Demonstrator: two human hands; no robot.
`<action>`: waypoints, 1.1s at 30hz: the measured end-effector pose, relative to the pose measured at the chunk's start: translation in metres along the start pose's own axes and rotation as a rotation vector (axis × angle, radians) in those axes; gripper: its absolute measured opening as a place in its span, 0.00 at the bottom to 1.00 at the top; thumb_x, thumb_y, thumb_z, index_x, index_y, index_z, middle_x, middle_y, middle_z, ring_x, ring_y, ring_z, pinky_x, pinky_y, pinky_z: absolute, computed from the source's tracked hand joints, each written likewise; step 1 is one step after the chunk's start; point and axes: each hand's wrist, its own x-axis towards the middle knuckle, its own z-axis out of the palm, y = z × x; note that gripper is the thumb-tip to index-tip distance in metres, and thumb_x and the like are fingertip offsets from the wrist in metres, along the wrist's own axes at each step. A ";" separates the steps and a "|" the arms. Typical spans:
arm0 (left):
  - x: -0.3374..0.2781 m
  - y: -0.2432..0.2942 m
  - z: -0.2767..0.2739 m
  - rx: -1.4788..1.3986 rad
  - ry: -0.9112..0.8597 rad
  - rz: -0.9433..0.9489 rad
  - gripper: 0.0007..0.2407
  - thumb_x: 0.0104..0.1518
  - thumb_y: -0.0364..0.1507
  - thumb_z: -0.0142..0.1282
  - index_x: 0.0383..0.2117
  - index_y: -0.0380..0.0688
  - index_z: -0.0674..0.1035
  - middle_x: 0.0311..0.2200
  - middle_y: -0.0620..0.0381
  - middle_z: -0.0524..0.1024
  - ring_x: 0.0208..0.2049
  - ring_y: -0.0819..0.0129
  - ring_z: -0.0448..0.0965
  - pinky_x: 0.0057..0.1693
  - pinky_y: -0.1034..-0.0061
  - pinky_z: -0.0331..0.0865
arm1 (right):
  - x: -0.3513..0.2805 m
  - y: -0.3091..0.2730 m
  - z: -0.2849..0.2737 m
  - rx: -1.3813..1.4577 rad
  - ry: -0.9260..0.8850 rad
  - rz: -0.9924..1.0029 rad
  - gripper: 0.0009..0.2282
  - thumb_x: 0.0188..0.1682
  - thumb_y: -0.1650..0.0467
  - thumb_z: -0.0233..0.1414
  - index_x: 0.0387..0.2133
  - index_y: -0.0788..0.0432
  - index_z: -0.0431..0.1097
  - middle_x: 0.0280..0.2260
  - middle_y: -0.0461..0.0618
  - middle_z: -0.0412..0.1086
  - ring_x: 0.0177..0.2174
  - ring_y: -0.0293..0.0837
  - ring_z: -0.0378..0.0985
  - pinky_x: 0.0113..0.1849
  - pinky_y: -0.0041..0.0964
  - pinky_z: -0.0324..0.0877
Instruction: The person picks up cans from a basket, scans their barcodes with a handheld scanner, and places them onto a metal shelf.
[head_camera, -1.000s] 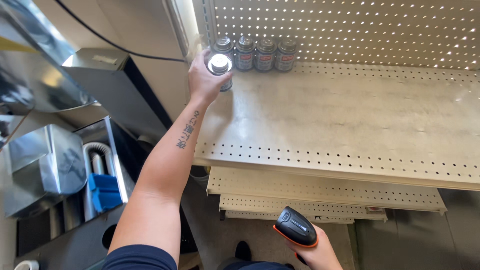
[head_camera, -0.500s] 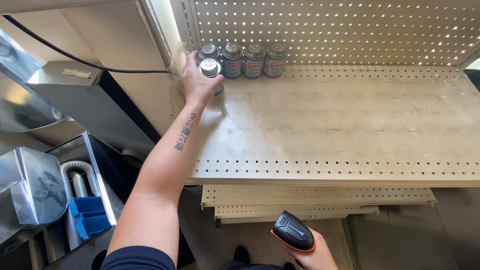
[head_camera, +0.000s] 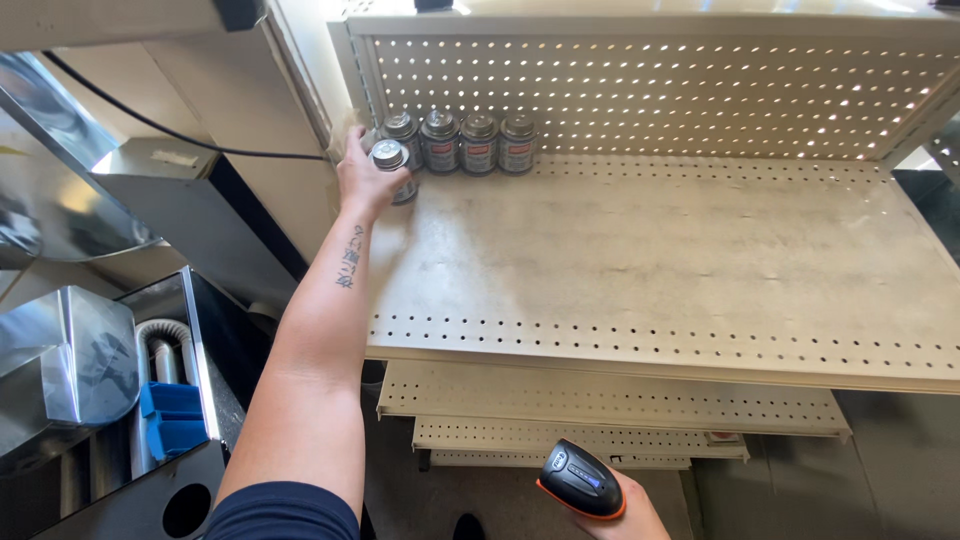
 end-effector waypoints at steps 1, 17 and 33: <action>0.003 -0.004 0.001 -0.021 -0.010 0.007 0.39 0.41 0.36 0.71 0.66 0.51 0.67 0.58 0.50 0.79 0.56 0.61 0.80 0.62 0.74 0.72 | -0.002 0.001 -0.006 -0.043 0.003 0.040 0.20 0.33 0.68 0.70 0.43 0.46 0.87 0.40 0.32 0.90 0.45 0.26 0.88 0.49 0.25 0.74; -0.257 0.024 -0.048 -0.106 0.250 0.287 0.24 0.61 0.30 0.57 0.64 0.39 0.67 0.63 0.46 0.71 0.64 0.53 0.71 0.65 0.60 0.68 | -0.007 0.084 -0.054 0.033 -0.181 -0.179 0.19 0.33 0.76 0.60 0.41 0.54 0.84 0.31 0.41 0.84 0.35 0.31 0.78 0.39 0.28 0.74; -0.795 -0.190 -0.123 0.216 0.451 -1.316 0.19 0.59 0.34 0.57 0.57 0.46 0.74 0.54 0.58 0.74 0.55 0.62 0.74 0.58 0.62 0.70 | -0.055 -0.033 0.066 -0.237 -0.833 -0.177 0.07 0.48 0.70 0.60 0.27 0.65 0.80 0.24 0.52 0.80 0.23 0.43 0.80 0.31 0.39 0.76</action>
